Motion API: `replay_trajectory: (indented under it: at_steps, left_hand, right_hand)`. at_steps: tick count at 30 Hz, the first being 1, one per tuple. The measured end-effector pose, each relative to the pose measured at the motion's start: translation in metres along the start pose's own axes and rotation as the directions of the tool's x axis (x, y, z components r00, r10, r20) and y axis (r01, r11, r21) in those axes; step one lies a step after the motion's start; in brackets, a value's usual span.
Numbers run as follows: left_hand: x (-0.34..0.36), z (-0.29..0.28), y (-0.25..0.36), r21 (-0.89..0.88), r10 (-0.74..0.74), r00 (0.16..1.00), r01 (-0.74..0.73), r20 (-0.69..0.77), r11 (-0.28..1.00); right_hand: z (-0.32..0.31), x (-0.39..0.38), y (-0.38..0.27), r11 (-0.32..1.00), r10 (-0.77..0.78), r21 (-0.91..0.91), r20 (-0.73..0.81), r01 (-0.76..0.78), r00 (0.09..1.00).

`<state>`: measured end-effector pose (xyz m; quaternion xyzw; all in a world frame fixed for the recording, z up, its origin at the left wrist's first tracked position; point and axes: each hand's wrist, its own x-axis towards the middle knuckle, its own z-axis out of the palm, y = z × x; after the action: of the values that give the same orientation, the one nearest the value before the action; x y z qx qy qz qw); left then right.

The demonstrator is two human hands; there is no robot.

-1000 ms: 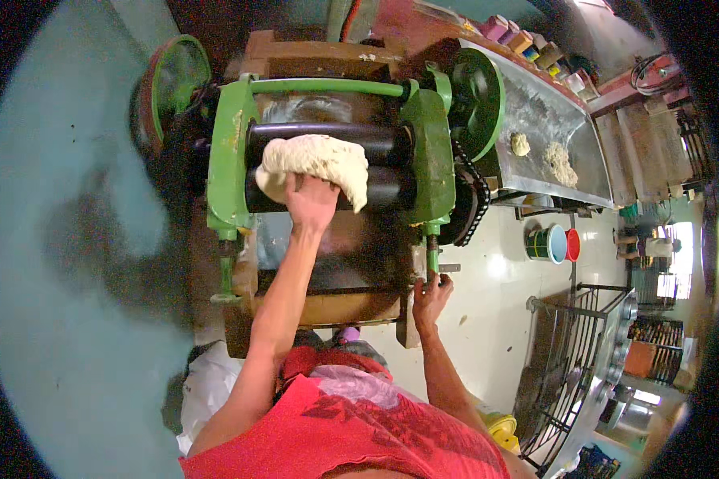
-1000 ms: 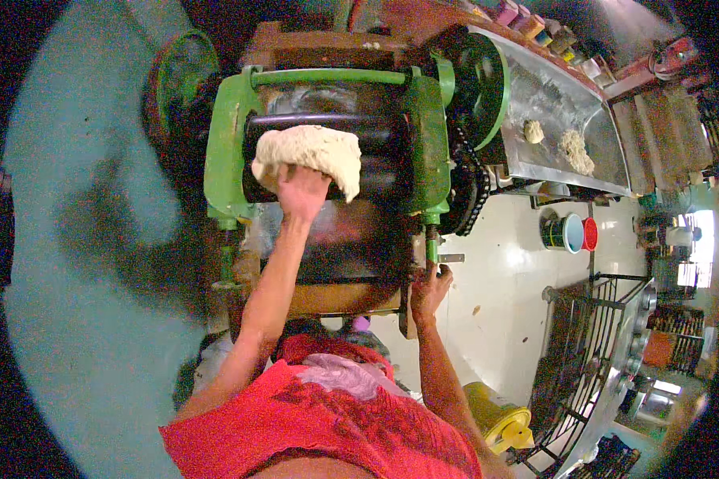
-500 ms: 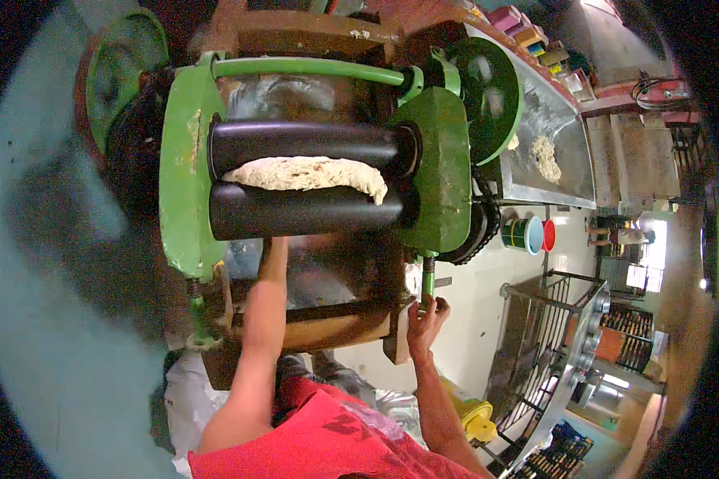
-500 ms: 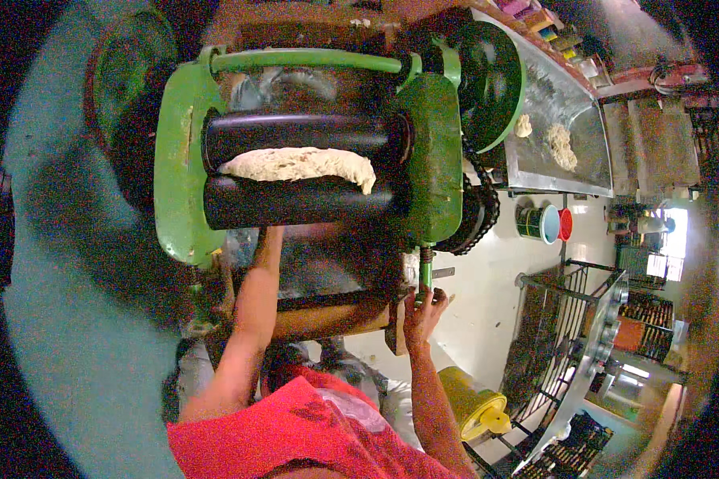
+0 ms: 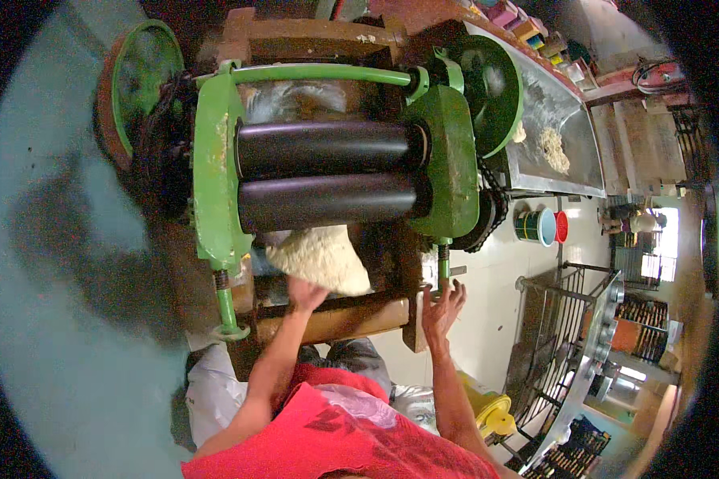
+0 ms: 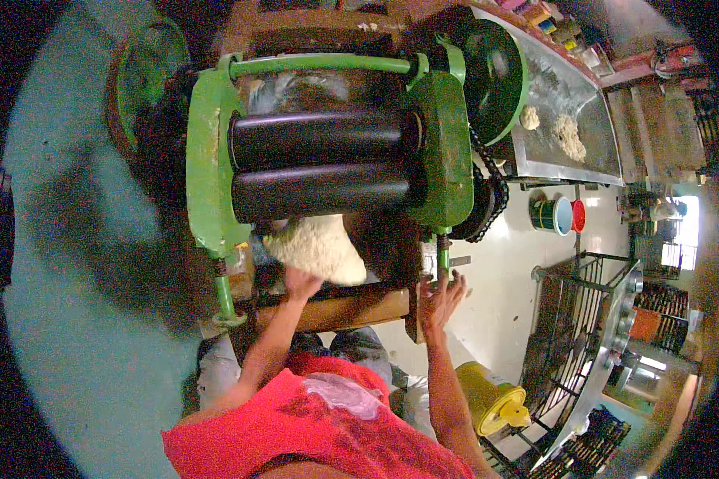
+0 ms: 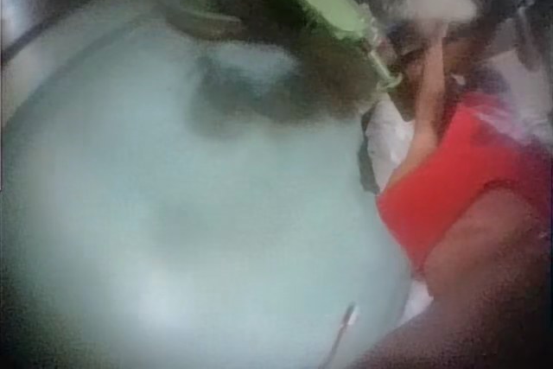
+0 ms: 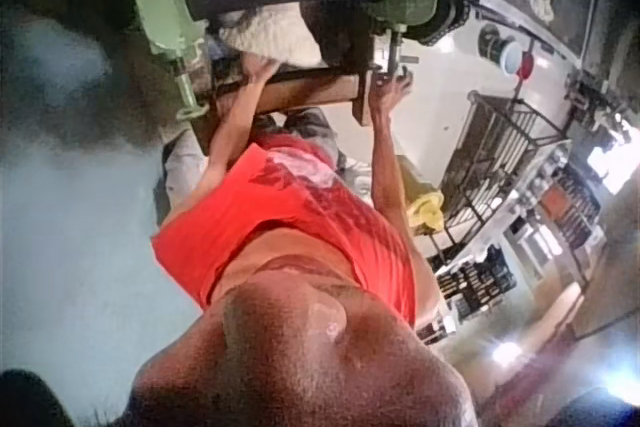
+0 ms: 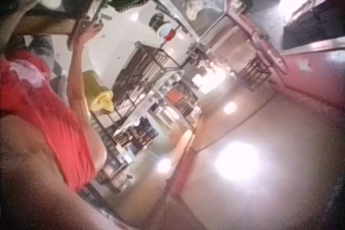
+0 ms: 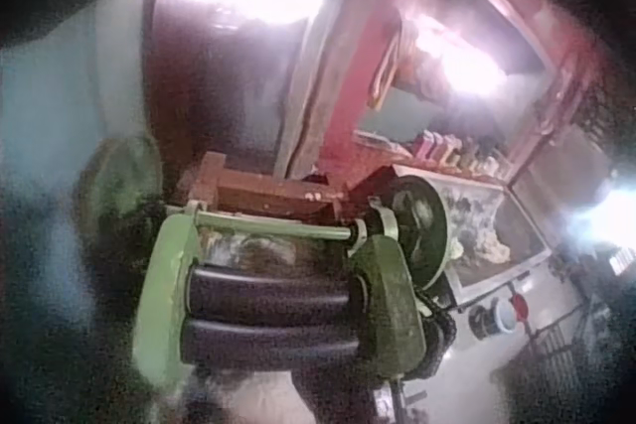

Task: Apply oil to a preparation table and then knead and roll dough using a mechanical roller.

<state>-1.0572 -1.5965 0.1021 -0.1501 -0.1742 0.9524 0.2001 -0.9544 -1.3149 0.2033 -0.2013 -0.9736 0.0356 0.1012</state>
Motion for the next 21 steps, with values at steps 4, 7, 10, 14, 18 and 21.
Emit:
replay_trajectory:
  at_steps: [4, 7, 10, 14, 18, 21]
  left_hand:
    - [-0.025, 0.103, -0.011, 0.337, -0.102, 0.975, 0.165, -0.197, 0.927]
    - [-0.003, 0.125, 0.001, 0.553, -0.044, 0.982, 0.141, -0.185, 0.821]
    - [0.021, 0.142, -0.025, 0.363, -0.054, 0.997, 0.073, -0.062, 0.929]
    - [0.042, 0.075, -0.038, 0.140, 0.073, 0.981, -0.048, -0.180, 0.989]
    - [0.097, 0.026, 0.023, 0.345, 0.359, 0.907, -0.272, -0.220, 0.899]
    - [0.131, 0.034, 0.017, 0.374, 0.479, 0.806, -0.349, -0.349, 0.859]
  right_hand:
    - [-0.039, 0.010, -0.099, 0.735, -0.284, 0.678, 0.344, -0.028, 0.895]
    - [-0.063, 0.033, -0.183, 0.243, -0.249, 0.800, 0.598, -0.548, 0.762]
    - [-0.067, 0.088, -0.204, 0.118, -0.146, 0.754, 0.657, -0.647, 0.739]
    - [-0.043, 0.131, -0.192, -0.166, -0.296, 0.749, 0.582, -0.641, 0.757]
    - [-0.042, 0.085, -0.153, 0.239, -0.218, 0.685, 0.729, -0.689, 0.649]
    - [0.003, 0.018, -0.070, 0.643, -0.116, 0.475, 0.836, -0.601, 0.536]
